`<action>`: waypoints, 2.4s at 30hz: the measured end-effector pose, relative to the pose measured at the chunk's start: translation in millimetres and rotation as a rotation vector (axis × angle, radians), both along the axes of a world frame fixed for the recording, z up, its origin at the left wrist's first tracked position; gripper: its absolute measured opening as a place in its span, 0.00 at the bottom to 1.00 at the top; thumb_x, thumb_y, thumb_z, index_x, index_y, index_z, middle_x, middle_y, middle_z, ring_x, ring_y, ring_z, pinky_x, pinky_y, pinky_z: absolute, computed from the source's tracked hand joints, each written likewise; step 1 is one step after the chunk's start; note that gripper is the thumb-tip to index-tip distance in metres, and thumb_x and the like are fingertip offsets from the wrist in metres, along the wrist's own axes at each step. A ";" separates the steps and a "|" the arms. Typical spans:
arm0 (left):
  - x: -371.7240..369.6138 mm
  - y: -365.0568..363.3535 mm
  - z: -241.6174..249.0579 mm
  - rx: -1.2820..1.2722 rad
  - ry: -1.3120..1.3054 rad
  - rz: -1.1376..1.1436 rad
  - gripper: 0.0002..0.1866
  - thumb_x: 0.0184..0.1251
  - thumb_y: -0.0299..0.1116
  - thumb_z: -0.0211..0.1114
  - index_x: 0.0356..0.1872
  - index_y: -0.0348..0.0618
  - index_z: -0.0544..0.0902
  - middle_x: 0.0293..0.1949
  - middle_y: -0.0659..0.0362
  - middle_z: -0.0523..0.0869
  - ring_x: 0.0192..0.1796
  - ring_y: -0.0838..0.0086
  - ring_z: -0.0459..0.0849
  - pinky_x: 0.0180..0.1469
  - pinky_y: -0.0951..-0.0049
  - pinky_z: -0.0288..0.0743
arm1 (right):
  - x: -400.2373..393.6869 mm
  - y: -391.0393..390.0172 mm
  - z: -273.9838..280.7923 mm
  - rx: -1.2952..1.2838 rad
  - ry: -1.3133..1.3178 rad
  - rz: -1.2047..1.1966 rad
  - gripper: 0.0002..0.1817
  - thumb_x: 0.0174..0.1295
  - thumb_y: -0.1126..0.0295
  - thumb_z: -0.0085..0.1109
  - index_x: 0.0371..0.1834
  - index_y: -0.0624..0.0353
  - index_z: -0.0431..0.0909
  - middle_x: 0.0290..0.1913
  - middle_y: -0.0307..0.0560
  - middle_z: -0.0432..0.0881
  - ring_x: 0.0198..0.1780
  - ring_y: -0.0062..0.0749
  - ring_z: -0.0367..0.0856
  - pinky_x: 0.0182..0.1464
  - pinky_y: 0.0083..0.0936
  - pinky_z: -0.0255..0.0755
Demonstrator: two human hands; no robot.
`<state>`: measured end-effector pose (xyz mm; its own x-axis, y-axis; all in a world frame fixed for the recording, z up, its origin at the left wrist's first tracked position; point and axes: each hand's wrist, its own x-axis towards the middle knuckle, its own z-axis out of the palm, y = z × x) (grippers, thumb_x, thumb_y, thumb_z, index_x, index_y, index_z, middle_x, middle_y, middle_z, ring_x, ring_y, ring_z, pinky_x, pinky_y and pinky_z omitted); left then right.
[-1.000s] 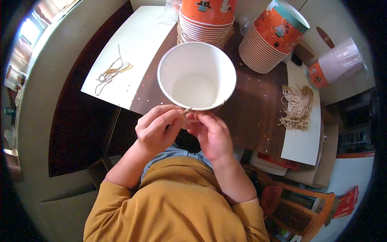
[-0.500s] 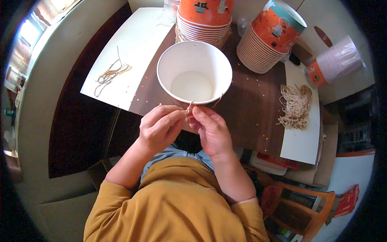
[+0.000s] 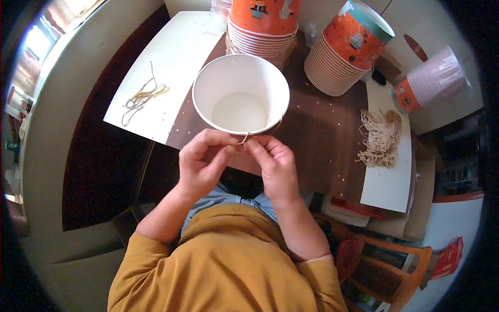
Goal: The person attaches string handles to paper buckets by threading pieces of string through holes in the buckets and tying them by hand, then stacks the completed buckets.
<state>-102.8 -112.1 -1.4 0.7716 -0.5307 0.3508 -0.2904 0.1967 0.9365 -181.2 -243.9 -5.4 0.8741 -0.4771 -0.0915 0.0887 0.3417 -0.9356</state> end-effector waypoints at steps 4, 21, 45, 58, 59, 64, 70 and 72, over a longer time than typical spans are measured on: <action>-4.9 5.9 0.7 -0.502 0.950 -0.469 0.16 0.72 0.33 0.56 0.55 0.36 0.71 0.49 0.48 0.83 0.53 0.63 0.82 0.49 0.65 0.80 | -4.8 -1.9 2.0 0.004 0.058 -0.014 0.09 0.67 0.67 0.61 0.39 0.63 0.83 0.34 0.37 0.84 0.34 0.14 0.77 0.38 0.18 0.73; -14.9 -13.9 1.4 0.336 -0.213 0.049 0.24 0.50 0.33 0.77 0.49 0.36 0.81 0.28 0.55 0.79 0.29 0.71 0.79 0.34 0.73 0.76 | -31.4 -15.4 11.4 -0.231 0.075 0.028 0.09 0.66 0.71 0.59 0.44 0.64 0.82 0.37 0.42 0.85 0.36 0.22 0.82 0.40 0.20 0.76; 2.6 29.2 64.3 0.162 0.536 -0.518 0.10 0.71 0.36 0.62 0.36 0.38 0.79 0.27 0.66 0.81 0.26 0.84 0.76 0.28 0.83 0.67 | -27.0 -11.3 67.6 -1.463 -0.265 0.030 0.20 0.47 0.69 0.72 0.46 0.53 0.81 0.45 0.42 0.79 0.44 0.39 0.77 0.50 0.36 0.67; 5.2 44.7 123.5 0.424 0.147 -0.429 0.09 0.68 0.30 0.64 0.32 0.33 0.81 0.24 0.63 0.81 0.28 0.85 0.74 0.30 0.78 0.69 | -25.2 -13.8 40.8 -1.398 -0.212 -0.065 0.06 0.49 0.66 0.72 0.31 0.44 0.84 0.37 0.29 0.84 0.49 0.33 0.77 0.68 0.48 0.51; 9.1 41.9 125.9 0.466 0.154 -0.458 0.09 0.68 0.30 0.64 0.33 0.33 0.81 0.26 0.64 0.82 0.31 0.85 0.75 0.33 0.79 0.70 | -29.1 -29.5 48.8 -1.414 -0.195 -0.001 0.06 0.49 0.65 0.72 0.30 0.43 0.85 0.37 0.29 0.84 0.49 0.33 0.77 0.70 0.49 0.48; 22.2 29.8 128.2 0.467 -0.054 -0.603 0.09 0.66 0.33 0.64 0.35 0.37 0.84 0.22 0.59 0.82 0.25 0.77 0.77 0.30 0.72 0.71 | -38.6 -86.8 71.1 -1.421 -0.087 0.294 0.05 0.48 0.66 0.73 0.28 0.44 0.86 0.37 0.29 0.85 0.49 0.32 0.78 0.73 0.55 0.41; 53.0 11.4 166.3 0.991 -0.216 -0.549 0.09 0.64 0.36 0.66 0.36 0.39 0.85 0.24 0.61 0.84 0.25 0.82 0.78 0.30 0.76 0.73 | -57.3 -136.8 98.9 -1.439 0.149 0.577 0.19 0.45 0.62 0.74 0.44 0.49 0.85 0.46 0.40 0.84 0.60 0.38 0.76 0.74 0.56 0.43; 55.3 -4.8 165.7 0.808 -0.469 -0.450 0.10 0.64 0.36 0.65 0.33 0.39 0.84 0.23 0.60 0.84 0.25 0.80 0.78 0.30 0.75 0.73 | -52.1 -127.0 115.6 -1.515 0.153 0.486 0.29 0.45 0.61 0.74 0.54 0.51 0.81 0.51 0.44 0.82 0.61 0.41 0.75 0.74 0.56 0.44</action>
